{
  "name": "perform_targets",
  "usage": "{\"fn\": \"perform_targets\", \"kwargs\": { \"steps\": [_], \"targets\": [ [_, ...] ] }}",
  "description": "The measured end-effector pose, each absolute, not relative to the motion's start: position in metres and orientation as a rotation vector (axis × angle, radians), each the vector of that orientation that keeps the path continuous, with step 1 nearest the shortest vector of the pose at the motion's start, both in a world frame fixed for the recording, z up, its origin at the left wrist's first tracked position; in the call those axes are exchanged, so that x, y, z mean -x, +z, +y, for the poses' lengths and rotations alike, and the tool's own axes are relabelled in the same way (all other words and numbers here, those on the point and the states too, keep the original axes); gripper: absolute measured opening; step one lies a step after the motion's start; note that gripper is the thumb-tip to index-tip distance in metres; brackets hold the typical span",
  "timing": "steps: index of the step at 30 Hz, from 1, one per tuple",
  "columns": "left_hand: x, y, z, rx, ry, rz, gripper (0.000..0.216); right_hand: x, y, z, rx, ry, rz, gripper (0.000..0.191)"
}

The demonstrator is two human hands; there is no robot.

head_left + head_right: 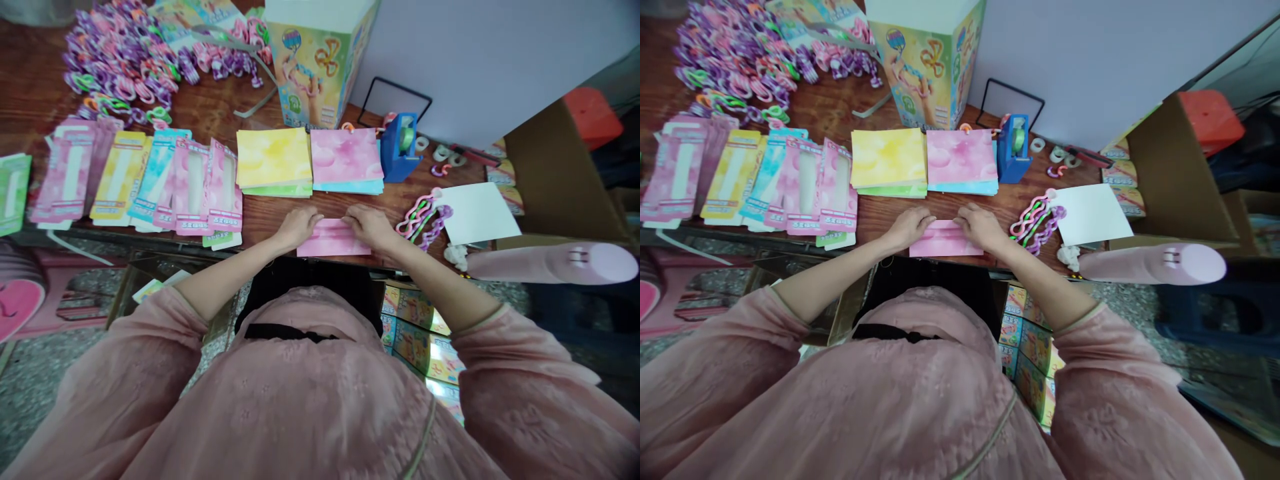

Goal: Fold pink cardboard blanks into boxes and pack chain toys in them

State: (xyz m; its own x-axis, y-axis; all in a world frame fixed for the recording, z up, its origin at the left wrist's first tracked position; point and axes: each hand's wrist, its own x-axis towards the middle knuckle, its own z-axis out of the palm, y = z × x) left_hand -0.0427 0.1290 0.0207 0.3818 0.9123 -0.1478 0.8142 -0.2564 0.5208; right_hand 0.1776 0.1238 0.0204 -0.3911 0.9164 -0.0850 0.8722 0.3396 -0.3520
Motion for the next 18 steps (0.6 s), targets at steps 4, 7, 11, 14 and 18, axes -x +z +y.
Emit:
{"fn": "perform_targets", "kwargs": {
  "steps": [4, 7, 11, 14, 18],
  "targets": [
    [0.042, 0.012, 0.134, -2.185, 0.270, 1.442, 0.030, -0.177, 0.021, 0.129, 1.683, 0.574, -2.459, 0.022],
    [0.042, 0.010, 0.136, -2.179, 0.259, 1.434, 0.029, -0.176, 0.020, 0.129, 1.641, 0.642, -2.419, 0.017],
    [0.041, 0.010, 0.133, -2.209, 0.197, 1.453, 0.023, -0.176, 0.014, 0.120, 1.584, 0.576, -2.460, 0.023],
    [0.038, 0.011, 0.130, -2.242, 0.143, 1.498, 0.023, -0.179, 0.010, 0.110, 1.580, 0.430, -2.546, 0.034],
    [0.036, 0.016, 0.131, -2.167, 0.092, 1.532, 0.025, -0.181, 0.009, 0.103, 1.450, 0.203, -2.719, 0.042]
  ]
}}
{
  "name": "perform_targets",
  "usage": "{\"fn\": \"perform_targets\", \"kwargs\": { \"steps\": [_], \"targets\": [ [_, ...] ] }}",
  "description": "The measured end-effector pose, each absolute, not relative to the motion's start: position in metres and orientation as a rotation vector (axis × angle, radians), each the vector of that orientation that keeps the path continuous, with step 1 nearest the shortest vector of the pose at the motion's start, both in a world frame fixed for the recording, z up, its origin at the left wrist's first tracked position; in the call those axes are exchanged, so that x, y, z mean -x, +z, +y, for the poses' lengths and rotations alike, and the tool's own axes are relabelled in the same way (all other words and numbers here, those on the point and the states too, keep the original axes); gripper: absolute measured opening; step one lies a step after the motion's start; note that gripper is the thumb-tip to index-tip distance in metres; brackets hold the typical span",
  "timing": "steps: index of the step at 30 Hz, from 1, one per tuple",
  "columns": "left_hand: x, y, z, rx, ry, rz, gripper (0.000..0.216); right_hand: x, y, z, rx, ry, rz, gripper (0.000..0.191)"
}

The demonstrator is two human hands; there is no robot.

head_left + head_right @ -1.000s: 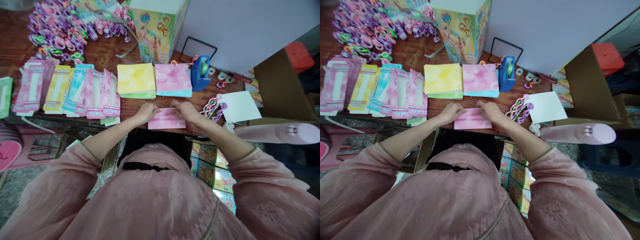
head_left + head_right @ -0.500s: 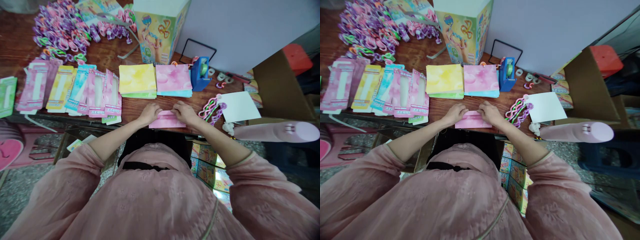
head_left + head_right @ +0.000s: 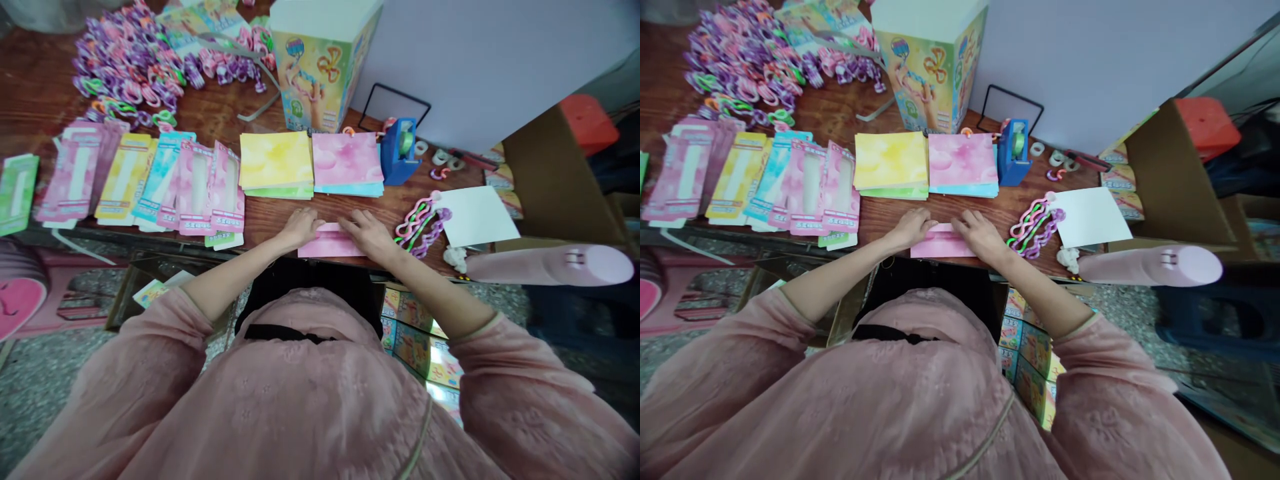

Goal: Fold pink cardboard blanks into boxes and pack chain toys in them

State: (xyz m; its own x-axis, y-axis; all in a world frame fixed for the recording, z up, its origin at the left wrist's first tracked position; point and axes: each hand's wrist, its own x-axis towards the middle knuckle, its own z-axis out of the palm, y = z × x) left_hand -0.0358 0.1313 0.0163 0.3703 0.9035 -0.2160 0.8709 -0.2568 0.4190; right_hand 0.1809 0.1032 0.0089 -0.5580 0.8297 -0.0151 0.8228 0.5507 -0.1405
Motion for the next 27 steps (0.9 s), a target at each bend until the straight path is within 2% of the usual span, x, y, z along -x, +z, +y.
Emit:
{"fn": "perform_targets", "kwargs": {
  "steps": [3, 7, 11, 20, 27],
  "targets": [
    [0.034, 0.019, 0.133, -2.143, 0.086, 1.554, 0.022, -0.179, 0.010, 0.104, 1.358, 0.136, -2.824, 0.047],
    [0.036, 0.019, 0.131, -2.133, 0.115, 1.557, 0.019, -0.173, 0.015, 0.109, 1.385, 0.227, -2.859, 0.042],
    [0.044, 0.014, 0.124, -2.152, 0.345, 1.477, 0.015, -0.170, 0.023, 0.114, 1.478, 0.320, -2.798, 0.038],
    [0.052, 0.000, 0.129, -2.349, 0.446, 1.396, 0.029, -0.174, 0.036, 0.132, 1.517, 0.486, -2.757, 0.036],
    [0.049, -0.005, 0.127, -2.356, 0.474, 1.437, 0.033, -0.171, 0.028, 0.127, 1.575, 0.384, -2.757, 0.038]
  ]
}}
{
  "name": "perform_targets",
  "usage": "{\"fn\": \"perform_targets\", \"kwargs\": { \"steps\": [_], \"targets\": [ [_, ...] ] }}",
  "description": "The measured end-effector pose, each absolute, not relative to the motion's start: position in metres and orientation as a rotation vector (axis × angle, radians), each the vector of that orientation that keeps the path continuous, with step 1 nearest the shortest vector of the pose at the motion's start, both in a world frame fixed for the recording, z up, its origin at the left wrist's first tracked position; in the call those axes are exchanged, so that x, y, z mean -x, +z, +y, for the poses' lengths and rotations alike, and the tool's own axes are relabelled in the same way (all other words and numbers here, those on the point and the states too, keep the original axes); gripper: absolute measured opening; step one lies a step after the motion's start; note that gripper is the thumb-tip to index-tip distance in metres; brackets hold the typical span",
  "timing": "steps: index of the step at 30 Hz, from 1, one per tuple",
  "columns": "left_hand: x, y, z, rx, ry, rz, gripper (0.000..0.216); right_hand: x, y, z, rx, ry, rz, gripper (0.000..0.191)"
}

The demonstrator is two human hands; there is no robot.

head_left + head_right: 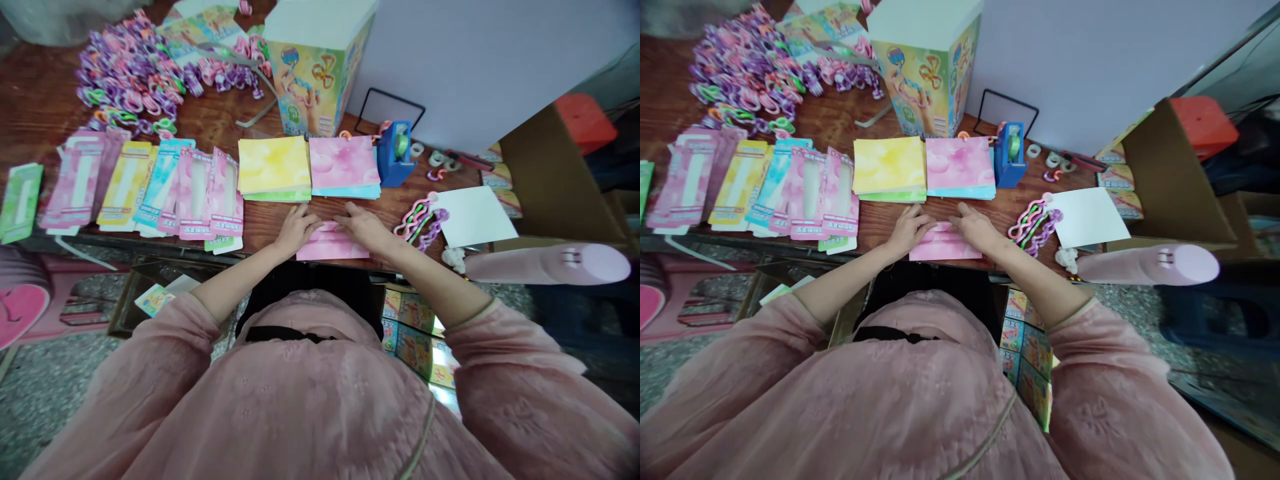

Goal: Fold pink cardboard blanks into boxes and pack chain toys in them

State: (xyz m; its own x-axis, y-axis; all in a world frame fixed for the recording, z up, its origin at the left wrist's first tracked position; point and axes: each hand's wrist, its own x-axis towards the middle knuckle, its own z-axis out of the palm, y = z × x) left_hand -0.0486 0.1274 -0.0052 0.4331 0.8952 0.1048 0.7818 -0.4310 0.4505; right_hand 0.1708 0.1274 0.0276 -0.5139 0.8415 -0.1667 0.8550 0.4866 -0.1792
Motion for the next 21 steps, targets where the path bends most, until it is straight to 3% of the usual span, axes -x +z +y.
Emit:
{"fn": "perform_targets", "kwargs": {
  "steps": [5, 11, 16, 21],
  "targets": [
    [0.051, -0.001, 0.125, -2.368, 0.445, 1.474, 0.037, -0.172, 0.029, 0.124, -1.504, -0.273, 2.678, 0.043],
    [0.074, 0.008, 0.089, -2.456, 0.523, 1.436, 0.071, -0.185, 0.039, 0.112, -1.628, -0.172, 2.563, 0.040],
    [0.081, 0.003, 0.073, -2.450, 0.384, 1.408, 0.048, -0.187, 0.041, 0.102, -1.735, -0.114, 2.503, 0.041],
    [0.075, -0.007, 0.079, -2.378, 0.527, 1.356, 0.029, -0.179, 0.033, 0.095, -1.826, -0.096, 2.505, 0.048]
  ]
}}
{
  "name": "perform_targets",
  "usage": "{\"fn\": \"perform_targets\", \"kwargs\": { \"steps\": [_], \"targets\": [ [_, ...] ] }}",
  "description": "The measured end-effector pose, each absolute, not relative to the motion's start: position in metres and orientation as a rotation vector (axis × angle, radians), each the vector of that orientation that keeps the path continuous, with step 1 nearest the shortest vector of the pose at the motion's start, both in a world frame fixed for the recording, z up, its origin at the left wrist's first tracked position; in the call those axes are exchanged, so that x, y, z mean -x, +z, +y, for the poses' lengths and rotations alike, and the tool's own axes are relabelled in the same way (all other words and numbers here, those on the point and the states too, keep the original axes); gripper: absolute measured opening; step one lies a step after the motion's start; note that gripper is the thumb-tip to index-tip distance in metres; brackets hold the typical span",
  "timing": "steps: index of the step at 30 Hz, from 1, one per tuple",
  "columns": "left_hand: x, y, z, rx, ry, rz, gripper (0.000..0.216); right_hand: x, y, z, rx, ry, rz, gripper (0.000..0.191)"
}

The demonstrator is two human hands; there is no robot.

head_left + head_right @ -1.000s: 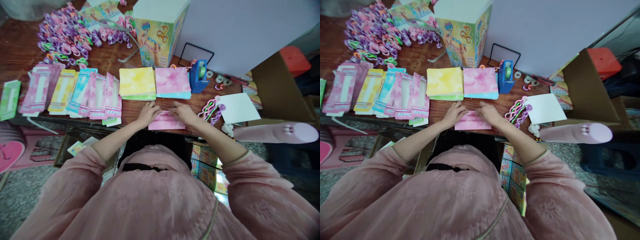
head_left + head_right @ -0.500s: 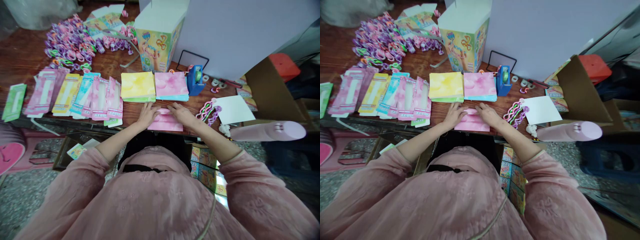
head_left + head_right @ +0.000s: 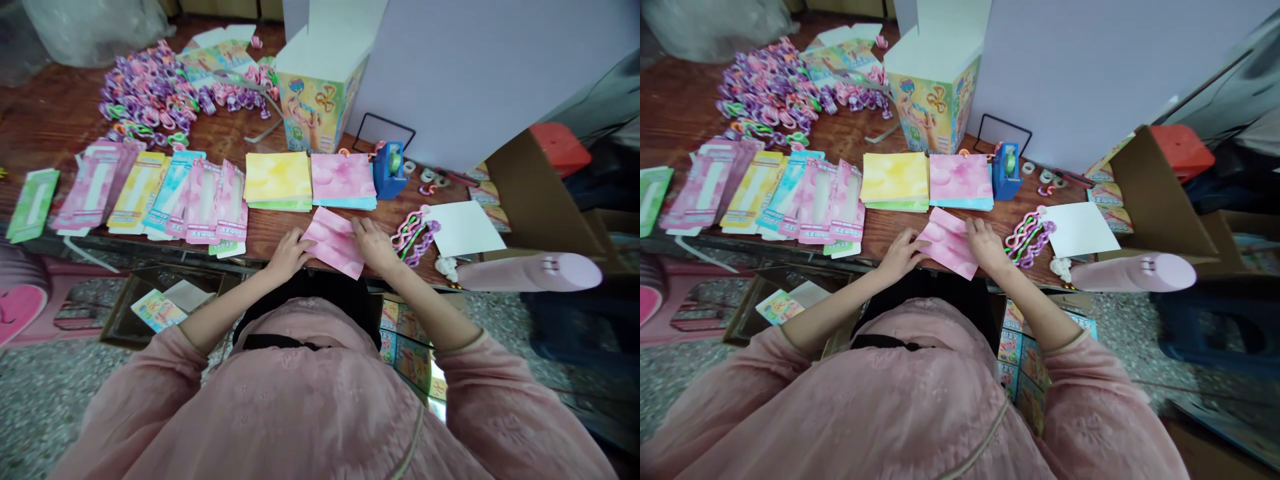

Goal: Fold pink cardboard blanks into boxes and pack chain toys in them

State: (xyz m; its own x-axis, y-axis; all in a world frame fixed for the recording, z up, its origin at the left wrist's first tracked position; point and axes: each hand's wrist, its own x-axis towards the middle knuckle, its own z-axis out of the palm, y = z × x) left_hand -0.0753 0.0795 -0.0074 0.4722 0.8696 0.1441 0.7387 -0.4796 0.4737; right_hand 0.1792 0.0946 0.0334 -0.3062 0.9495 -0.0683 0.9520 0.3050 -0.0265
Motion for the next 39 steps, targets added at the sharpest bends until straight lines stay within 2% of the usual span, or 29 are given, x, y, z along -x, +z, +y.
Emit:
{"fn": "perform_targets", "kwargs": {
  "steps": [4, 11, 17, 21, 25, 28, 32, 34, 39],
  "targets": [
    [0.073, -0.016, 0.082, -2.343, 0.660, 1.319, 0.026, -0.178, 0.026, 0.088, -1.894, -0.037, 2.561, 0.045],
    [0.074, -0.033, 0.079, -2.393, 0.808, 1.219, 0.037, -0.180, 0.004, 0.083, -1.951, 0.081, 2.669, 0.038],
    [0.074, -0.039, 0.080, -2.334, 0.886, 1.168, 0.031, -0.184, 0.000, 0.087, -2.108, -0.046, 2.777, 0.027],
    [0.073, -0.040, 0.082, -2.303, 0.977, 1.107, 0.029, -0.185, -0.004, 0.090, -2.248, -0.239, 2.849, 0.031],
    [0.073, -0.037, 0.085, -2.239, 1.093, 1.065, 0.035, -0.189, -0.003, 0.093, -2.363, -0.407, 2.859, 0.027],
    [0.072, -0.026, 0.084, -2.127, 1.141, 1.169, 0.051, -0.193, 0.004, 0.094, -2.485, -0.741, 2.827, 0.025],
    [0.058, -0.004, 0.076, -1.762, 1.364, 1.349, 0.073, -0.197, 0.014, 0.094, -2.605, -1.086, 2.861, 0.039],
    [0.047, 0.008, 0.071, -1.525, 1.451, 1.335, 0.071, -0.196, 0.018, 0.093, -2.619, -1.183, 2.955, 0.043],
    [0.020, 0.028, 0.065, -1.125, 1.481, 1.153, 0.051, -0.186, 0.021, 0.090, -2.514, -1.589, 3.062, 0.048]
  ]
}}
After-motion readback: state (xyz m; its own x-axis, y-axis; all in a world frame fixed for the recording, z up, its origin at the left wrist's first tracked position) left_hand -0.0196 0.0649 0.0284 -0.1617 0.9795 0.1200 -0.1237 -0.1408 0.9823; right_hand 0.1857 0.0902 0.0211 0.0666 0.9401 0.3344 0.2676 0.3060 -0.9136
